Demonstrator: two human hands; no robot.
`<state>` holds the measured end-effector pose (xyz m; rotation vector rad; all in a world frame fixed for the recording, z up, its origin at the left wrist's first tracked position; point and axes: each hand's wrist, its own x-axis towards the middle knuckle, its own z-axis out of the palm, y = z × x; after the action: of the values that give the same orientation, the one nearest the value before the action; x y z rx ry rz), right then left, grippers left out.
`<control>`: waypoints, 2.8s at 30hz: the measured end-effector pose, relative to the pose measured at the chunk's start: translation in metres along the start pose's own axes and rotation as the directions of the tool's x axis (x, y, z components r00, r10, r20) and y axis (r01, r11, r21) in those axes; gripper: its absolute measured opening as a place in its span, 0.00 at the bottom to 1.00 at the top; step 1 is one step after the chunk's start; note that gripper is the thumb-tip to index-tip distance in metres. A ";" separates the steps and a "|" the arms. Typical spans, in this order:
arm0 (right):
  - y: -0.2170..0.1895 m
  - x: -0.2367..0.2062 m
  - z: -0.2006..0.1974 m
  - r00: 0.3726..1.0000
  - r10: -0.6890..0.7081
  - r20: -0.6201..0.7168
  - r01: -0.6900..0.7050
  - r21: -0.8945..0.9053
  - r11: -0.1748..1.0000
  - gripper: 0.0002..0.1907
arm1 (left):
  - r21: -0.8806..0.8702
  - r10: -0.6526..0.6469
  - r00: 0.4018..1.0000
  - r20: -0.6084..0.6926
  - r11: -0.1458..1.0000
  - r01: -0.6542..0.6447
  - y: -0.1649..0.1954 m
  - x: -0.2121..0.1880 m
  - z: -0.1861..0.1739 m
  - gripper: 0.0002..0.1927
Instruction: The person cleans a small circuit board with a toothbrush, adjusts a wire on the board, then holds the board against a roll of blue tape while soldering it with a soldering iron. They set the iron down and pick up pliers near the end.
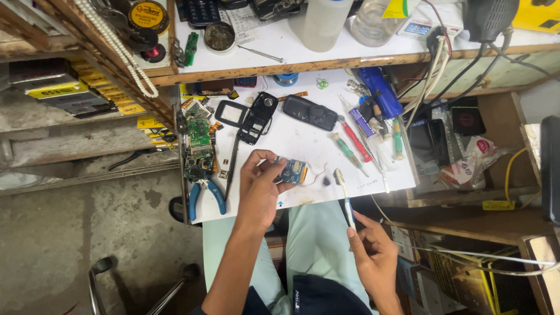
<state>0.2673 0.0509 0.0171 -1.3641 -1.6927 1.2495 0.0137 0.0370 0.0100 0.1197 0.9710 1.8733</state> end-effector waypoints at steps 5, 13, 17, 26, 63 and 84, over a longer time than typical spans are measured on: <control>0.003 0.002 -0.001 0.996 0.089 -0.014 -0.089 0.000 0.996 0.20 | 0.056 0.082 0.987 -0.136 0.996 -0.075 -0.016 0.011 0.001 0.09; 0.004 0.003 0.002 0.995 0.095 0.029 -0.094 -0.018 0.995 0.20 | 0.877 0.435 0.892 -0.123 0.468 -0.108 -0.002 -0.005 -0.006 0.10; 0.003 0.002 0.005 0.996 0.061 0.068 -0.058 -0.049 0.997 0.20 | 0.965 0.470 0.878 0.096 0.174 -0.198 0.020 -0.010 -0.009 0.13; -0.019 0.004 0.021 0.992 -0.050 0.119 0.073 -0.197 0.978 0.18 | 0.936 0.327 0.886 0.330 0.009 -0.352 0.025 -0.017 -0.021 0.26; -0.062 0.025 0.060 0.932 -0.297 0.206 0.354 -0.352 0.866 0.17 | 0.917 0.368 0.871 0.325 0.102 -0.386 0.018 -0.017 -0.029 0.20; -0.063 0.031 0.055 0.941 -0.261 0.216 0.316 -0.287 0.904 0.19 | 0.927 0.358 0.880 0.312 0.088 -0.364 0.014 -0.015 -0.035 0.22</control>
<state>0.1871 0.0638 0.0529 -1.1431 -2.2045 0.9750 -0.0053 0.0027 0.0005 1.2846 2.2128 1.2624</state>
